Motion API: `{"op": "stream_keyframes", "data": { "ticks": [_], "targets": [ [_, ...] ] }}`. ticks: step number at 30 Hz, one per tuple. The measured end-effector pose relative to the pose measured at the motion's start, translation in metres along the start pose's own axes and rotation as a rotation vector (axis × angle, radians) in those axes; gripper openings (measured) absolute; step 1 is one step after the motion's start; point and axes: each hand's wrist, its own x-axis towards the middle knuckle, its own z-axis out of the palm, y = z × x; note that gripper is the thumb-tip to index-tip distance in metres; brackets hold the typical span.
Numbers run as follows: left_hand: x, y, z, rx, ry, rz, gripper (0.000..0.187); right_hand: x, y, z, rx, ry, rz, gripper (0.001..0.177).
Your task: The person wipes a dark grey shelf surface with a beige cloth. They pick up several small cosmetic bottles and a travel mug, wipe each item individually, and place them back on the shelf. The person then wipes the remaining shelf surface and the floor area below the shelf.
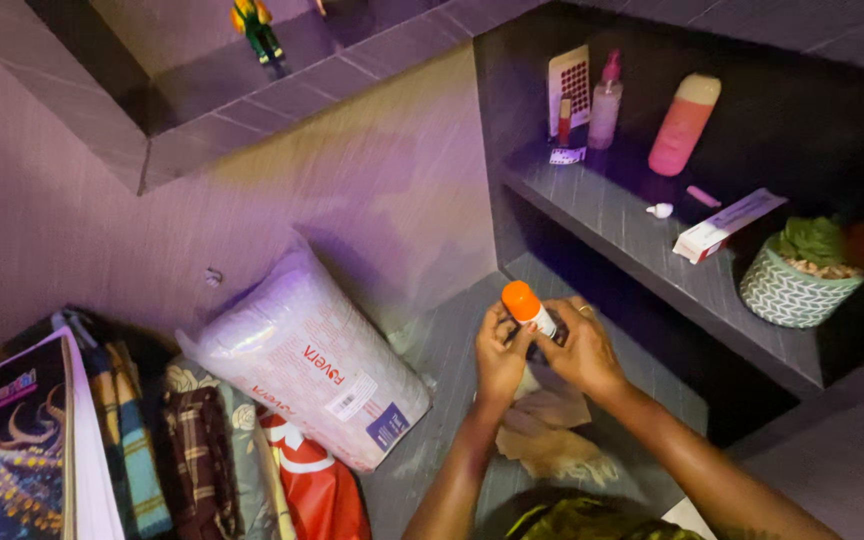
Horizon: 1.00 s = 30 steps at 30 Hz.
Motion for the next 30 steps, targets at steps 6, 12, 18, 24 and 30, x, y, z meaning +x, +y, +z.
{"op": "stream_keyframes", "data": {
  "ticks": [6, 12, 18, 24, 30],
  "targets": [
    [0.019, 0.027, 0.036, -0.005, -0.084, -0.013, 0.055, 0.014, -0.029, -0.039, -0.04, 0.125, -0.017, 0.041],
    [0.047, 0.045, 0.083, 0.018, -0.142, 0.043, 0.056, 0.032, -0.032, -0.08, -0.158, 0.291, -0.248, 0.051],
    [0.074, 0.046, 0.132, 0.079, -0.199, 0.135, 0.053, 0.046, -0.027, -0.111, -0.185, 0.36, -0.131, 0.051],
    [0.094, 0.029, 0.17, 0.124, -0.204, 0.149, 0.052, 0.054, 0.002, -0.122, -0.262, 0.462, -0.207, 0.061],
    [0.101, 0.027, 0.19, 0.339, -0.186, 0.245, 0.049, 0.055, 0.021, -0.127, -0.269, 0.473, -0.179, 0.063]
  ]
}}
